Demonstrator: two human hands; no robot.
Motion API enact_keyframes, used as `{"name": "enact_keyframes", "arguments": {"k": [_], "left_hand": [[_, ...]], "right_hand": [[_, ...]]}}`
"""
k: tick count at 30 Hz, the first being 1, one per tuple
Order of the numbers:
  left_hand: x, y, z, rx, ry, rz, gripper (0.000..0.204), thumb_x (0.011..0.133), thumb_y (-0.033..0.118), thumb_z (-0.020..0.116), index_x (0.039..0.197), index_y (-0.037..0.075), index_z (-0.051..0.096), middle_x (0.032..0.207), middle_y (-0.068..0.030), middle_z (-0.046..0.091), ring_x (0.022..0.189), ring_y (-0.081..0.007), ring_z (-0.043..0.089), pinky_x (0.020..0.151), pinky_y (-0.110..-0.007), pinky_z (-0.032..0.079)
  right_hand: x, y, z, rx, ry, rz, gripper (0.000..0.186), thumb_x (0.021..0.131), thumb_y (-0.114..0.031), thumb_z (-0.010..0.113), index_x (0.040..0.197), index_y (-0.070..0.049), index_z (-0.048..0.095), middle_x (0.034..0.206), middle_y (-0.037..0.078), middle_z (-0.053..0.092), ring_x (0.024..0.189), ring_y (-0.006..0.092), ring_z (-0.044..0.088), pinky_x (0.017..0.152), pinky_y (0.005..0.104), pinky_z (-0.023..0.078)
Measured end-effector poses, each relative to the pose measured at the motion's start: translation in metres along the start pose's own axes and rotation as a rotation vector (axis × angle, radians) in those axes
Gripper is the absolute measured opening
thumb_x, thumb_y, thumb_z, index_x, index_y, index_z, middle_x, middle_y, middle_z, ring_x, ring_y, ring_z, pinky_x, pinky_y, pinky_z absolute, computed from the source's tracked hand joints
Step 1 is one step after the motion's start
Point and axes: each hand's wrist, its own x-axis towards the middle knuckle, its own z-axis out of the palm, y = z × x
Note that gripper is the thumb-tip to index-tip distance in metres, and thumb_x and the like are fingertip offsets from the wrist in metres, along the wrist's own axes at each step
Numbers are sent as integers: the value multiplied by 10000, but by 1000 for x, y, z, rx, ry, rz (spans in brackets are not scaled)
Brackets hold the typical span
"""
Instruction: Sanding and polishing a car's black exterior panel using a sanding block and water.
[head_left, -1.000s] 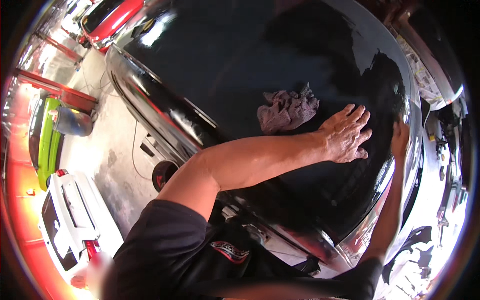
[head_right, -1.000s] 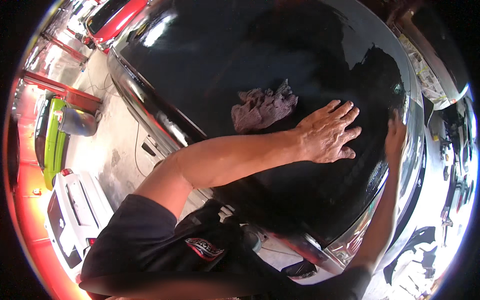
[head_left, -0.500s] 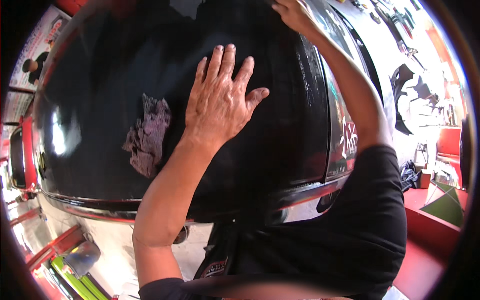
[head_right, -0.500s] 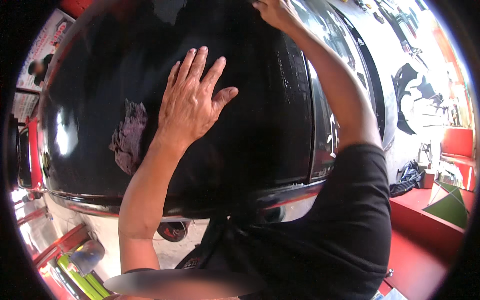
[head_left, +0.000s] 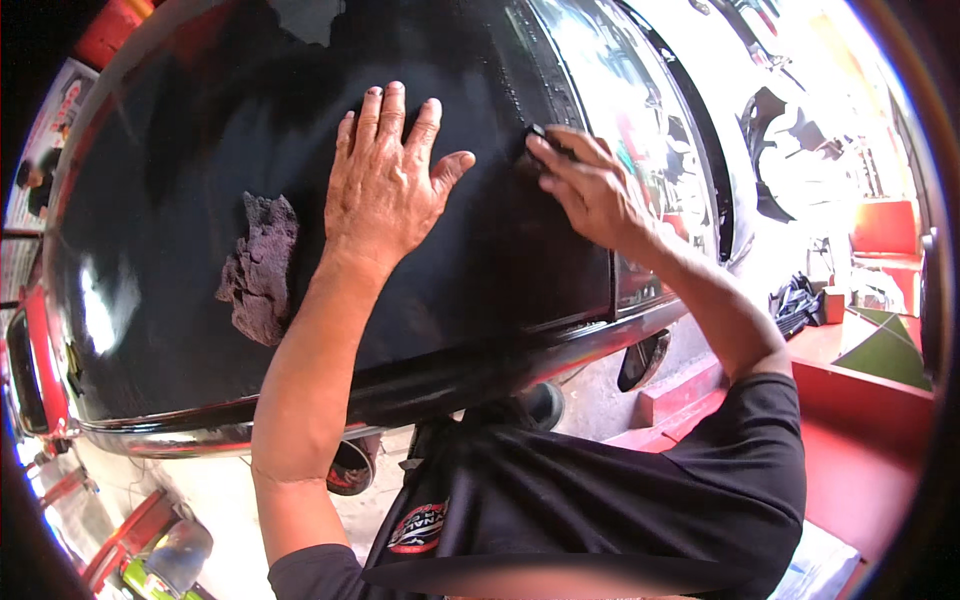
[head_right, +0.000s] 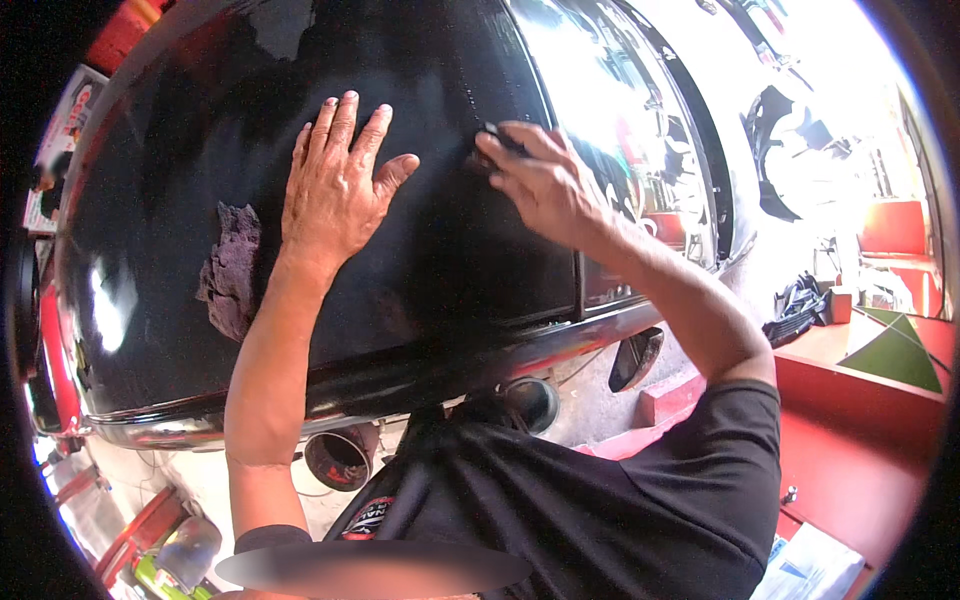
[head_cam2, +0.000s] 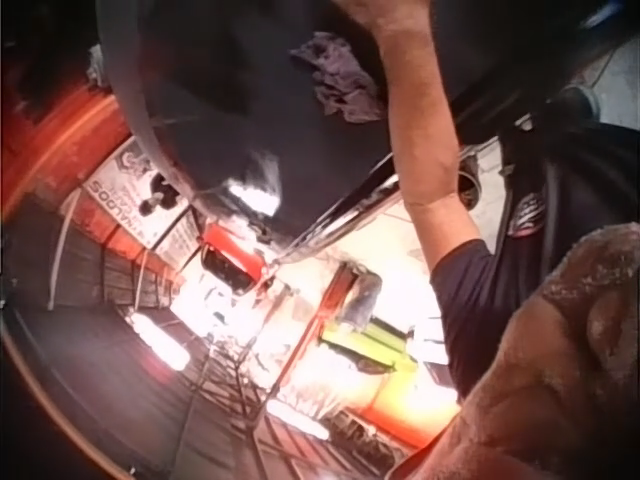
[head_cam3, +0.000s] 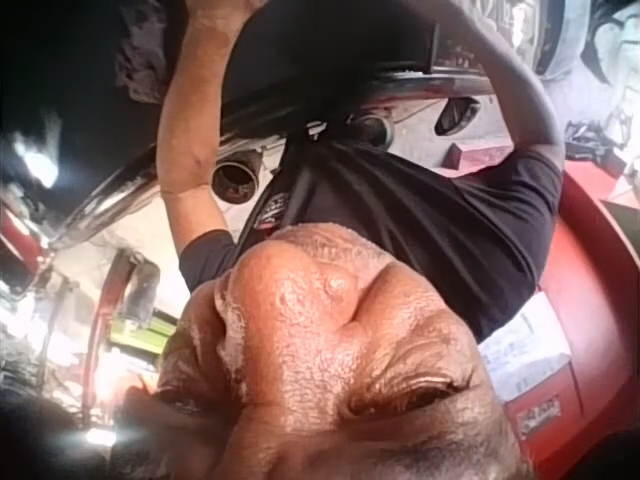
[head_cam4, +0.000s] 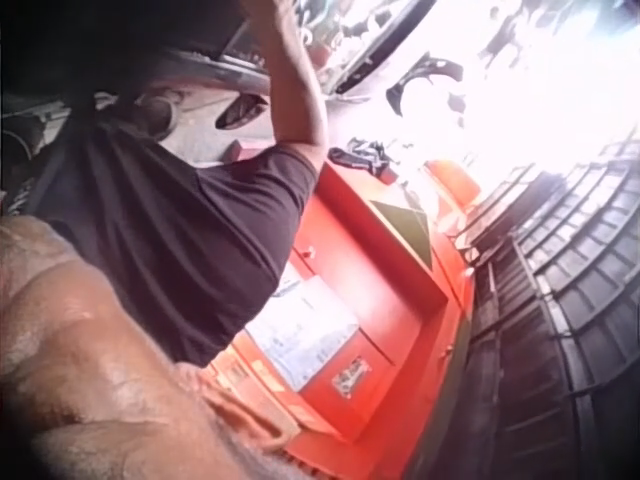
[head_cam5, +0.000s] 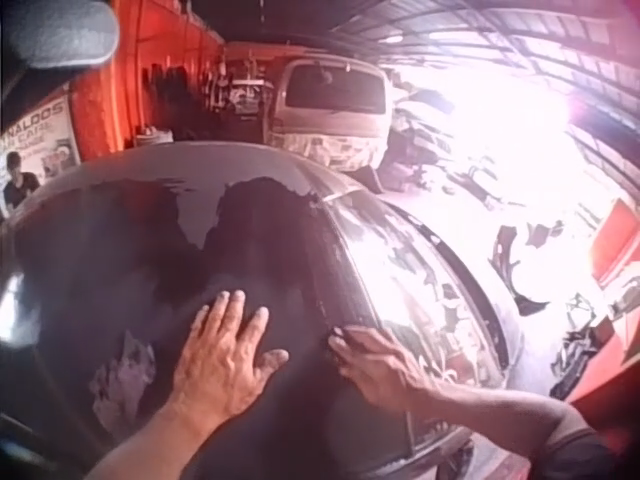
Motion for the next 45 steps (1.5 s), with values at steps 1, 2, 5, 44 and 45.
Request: {"name": "enact_keyframes", "arguments": {"k": [1,2,5,44,45], "left_hand": [[2,2,-4,-22,7,2,743,1058,693,345,1525,160,571,1617,-201,467,1525,-371,405,1270,-512,295],[1,2,-5,-31,4,-8,742,1059,689,348,1526,156,569,1616,-203,467,1524,-373,407,1270,-512,294],[-12,-6,-11,-25,-15,-24,726,1060,672,377,1516,144,577,1605,-214,476,1513,-391,416,1263,-518,297],[-80,63,-47,-206,136,-141,455,834,302,802,1185,34,695,966,-172,754,949,-401,734,838,-513,548],[-83,90,-52,133,174,0,616,900,482,761,1276,4,671,1215,-200,719,1181,-326,682,961,-497,534]], "right_hand": [[14,20,9,4,8,-4,408,972,-169,721,1376,-120,699,1295,236,632,1186,400,643,1004,496,529],[36,40,30,-71,72,17,404,1000,-193,683,1400,-140,686,1313,227,631,1202,404,631,1042,502,504],[151,137,102,31,107,43,366,1037,-283,637,1381,-176,705,1113,184,692,1105,361,644,1009,508,455],[40,-171,-9,156,568,236,368,950,-341,710,1170,-57,787,1041,192,771,1117,361,706,936,536,576],[53,-170,-7,184,449,206,423,939,-391,719,1226,-84,768,1109,191,754,1198,371,658,974,547,557]]}}
